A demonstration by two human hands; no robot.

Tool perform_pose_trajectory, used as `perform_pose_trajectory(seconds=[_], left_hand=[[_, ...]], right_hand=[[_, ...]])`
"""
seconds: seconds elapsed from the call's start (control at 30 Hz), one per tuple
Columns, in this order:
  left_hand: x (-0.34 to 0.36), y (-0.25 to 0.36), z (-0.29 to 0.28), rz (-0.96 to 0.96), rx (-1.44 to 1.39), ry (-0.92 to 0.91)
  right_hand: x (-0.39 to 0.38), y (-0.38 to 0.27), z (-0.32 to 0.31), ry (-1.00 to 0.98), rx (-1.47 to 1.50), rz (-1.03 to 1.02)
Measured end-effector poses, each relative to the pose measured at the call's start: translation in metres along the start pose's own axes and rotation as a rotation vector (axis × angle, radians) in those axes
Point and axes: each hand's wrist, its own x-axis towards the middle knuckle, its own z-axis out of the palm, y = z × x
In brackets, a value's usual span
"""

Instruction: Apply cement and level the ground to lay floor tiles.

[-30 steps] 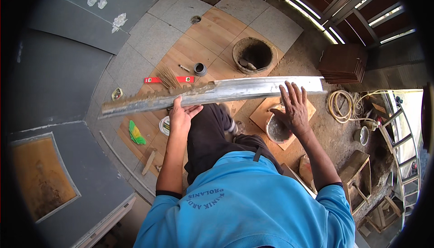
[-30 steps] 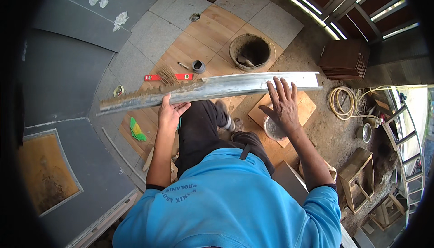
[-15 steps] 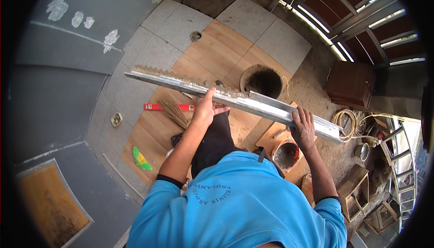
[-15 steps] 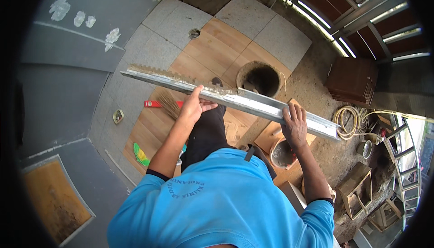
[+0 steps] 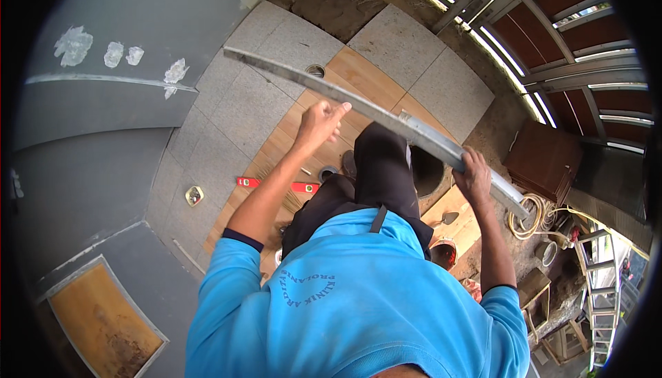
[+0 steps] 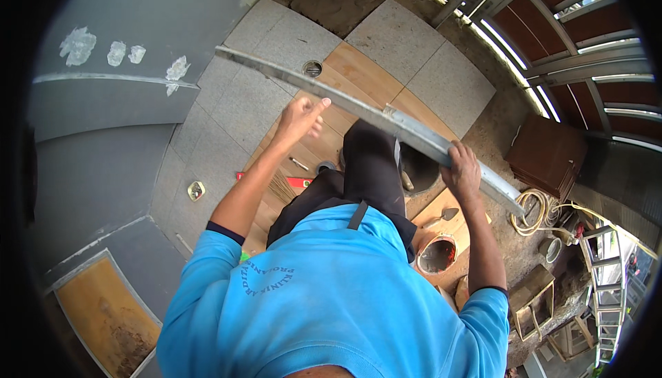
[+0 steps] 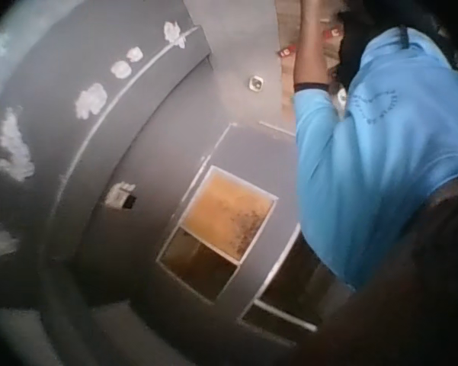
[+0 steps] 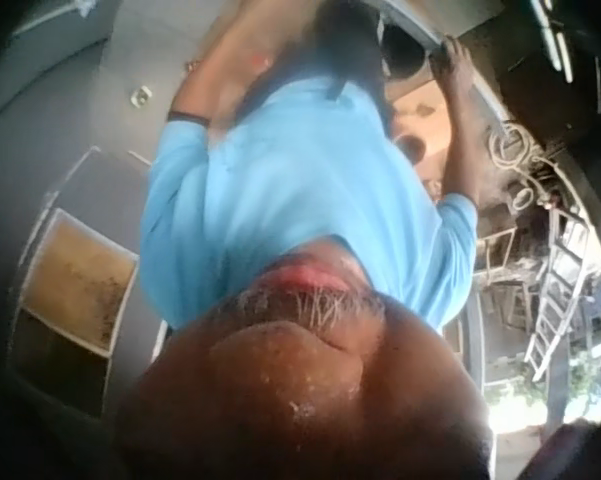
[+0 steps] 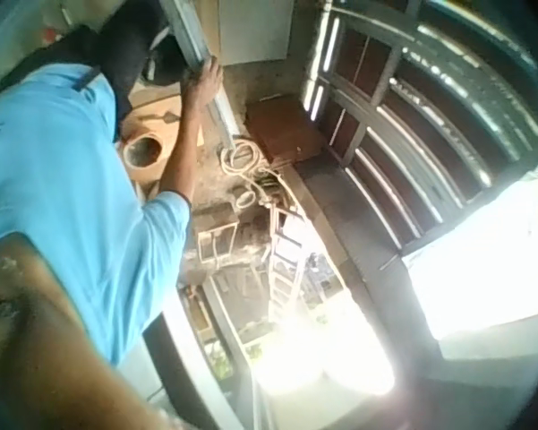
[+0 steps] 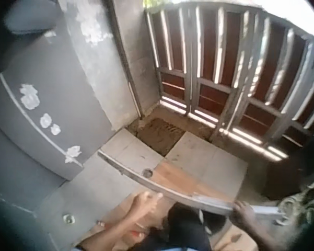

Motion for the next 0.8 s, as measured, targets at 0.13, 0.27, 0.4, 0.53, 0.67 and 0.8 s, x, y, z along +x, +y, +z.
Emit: perform_pose_trajectory(seconds=[0.13, 0.27, 0.4, 0.53, 0.67, 0.8], left_hand=[[0.057, 0.071, -0.013, 0.652, 0.831, 0.228], [0.154, 0.129, -0.011, 1.142, 1.29, 0.225], [0.3, 0.191, -0.019, 1.057, 1.502, 0.113], [0.453, 0.217, -0.034, 0.909, 1.662, -0.011], [0.585, 0.241, -0.04, 0.774, 1.647, -0.24], [0.713, 0.239, -0.028, 0.745, 1.678, -0.255]], right_hand=[[0.088, 0.022, -0.009, -0.056, 0.077, 0.102], [0.169, 0.068, 0.022, -0.149, 0.078, 0.172], [0.271, 0.111, 0.057, -0.164, 0.158, 0.195], [0.359, 0.145, 0.104, -0.293, 0.232, 0.221], [0.452, 0.188, 0.167, -0.437, 0.269, 0.258], [0.524, 0.238, 0.252, -0.42, 0.321, 0.3]])
